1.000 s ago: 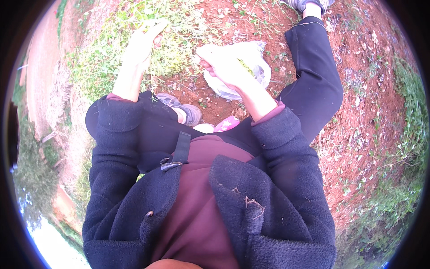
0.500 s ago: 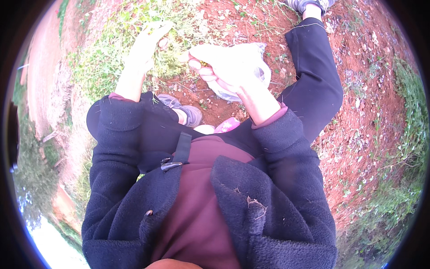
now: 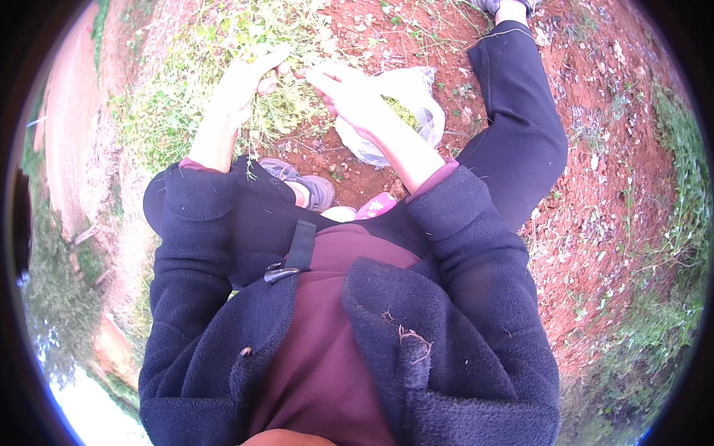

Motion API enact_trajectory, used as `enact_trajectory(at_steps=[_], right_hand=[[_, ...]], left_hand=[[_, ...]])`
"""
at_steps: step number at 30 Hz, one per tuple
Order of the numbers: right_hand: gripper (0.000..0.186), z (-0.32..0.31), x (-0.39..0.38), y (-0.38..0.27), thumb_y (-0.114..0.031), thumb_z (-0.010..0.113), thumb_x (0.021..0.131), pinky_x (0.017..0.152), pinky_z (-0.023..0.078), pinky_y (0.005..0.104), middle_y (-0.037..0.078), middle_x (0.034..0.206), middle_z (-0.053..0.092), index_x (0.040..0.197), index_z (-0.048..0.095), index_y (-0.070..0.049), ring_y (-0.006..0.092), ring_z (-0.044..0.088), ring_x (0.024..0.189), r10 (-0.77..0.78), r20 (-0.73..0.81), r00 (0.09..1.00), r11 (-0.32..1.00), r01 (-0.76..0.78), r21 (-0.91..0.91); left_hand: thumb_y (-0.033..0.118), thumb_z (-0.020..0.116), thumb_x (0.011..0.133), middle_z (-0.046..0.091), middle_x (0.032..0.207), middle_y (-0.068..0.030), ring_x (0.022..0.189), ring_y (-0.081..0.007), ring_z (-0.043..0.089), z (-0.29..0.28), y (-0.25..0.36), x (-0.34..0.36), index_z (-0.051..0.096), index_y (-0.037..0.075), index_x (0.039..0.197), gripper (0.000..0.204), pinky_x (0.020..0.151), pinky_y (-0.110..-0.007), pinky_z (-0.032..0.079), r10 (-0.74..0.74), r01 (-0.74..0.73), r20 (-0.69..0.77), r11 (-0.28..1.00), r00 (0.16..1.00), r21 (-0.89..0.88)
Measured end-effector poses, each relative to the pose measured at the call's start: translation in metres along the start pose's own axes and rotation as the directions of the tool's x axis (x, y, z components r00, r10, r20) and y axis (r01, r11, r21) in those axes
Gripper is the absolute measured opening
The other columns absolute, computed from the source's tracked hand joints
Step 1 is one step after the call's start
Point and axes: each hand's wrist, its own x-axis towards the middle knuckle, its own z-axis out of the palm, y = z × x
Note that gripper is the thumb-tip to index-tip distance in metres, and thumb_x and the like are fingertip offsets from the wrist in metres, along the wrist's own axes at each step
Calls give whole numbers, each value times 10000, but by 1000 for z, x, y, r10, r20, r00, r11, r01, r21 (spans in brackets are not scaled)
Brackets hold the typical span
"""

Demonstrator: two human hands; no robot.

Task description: The person repeatedly picks small green plants from the ground and places them into a white plastic bag. The person uses both hands to gather and deposit the plants.

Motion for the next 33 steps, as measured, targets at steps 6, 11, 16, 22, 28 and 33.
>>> enact_trajectory(at_steps=[6,11,16,22,28,33], right_hand=[[170,-2,5,4,-224,573,939,503,260,184,-68,681,417,845,554,-83,25,319,576,21,-40,999,980,-13,200],[172,-3,5,5,-246,568,938,502,254,183,-75,681,427,833,554,-110,25,321,573,18,0,1000,999,-18,-50],[185,-7,-2,5,-252,568,936,497,246,184,-78,671,422,806,553,-120,21,317,567,-64,-51,997,978,52,-200],[221,-11,-13,7,-256,512,965,489,238,190,-71,664,428,854,584,-80,28,311,553,10,-68,998,999,-12,-39],[385,-11,-4,9,-330,406,1005,475,230,189,-52,670,417,978,613,-6,42,269,525,146,16,989,952,-145,269],[411,-19,-4,4,-347,388,1003,476,218,197,-41,731,433,1040,585,11,48,265,536,181,167,969,898,-232,374]], left_hand=[[198,651,885,575,711,31,523,-20,388,9,4,-4,659,62,893,136,458,-178,268,-9,7,42,999,999,48],[178,661,878,571,728,22,539,-26,390,15,2,-7,658,58,903,123,485,-187,282,-6,7,-15,998,1000,64],[148,680,860,571,749,14,554,-34,396,16,-2,-8,651,47,941,132,496,-193,295,36,-34,-42,999,998,30],[125,664,865,616,808,-9,575,-34,402,1,-1,1,648,25,995,165,497,-185,301,86,-87,-121,996,989,-4],[138,651,877,619,831,-14,576,-27,396,-4,-11,6,644,5,1053,220,489,-179,288,73,-71,-94,997,993,25],[153,663,870,599,804,5,560,-24,383,-5,-13,6,650,8,1030,216,484,-178,277,103,-100,-54,993,993,70]])
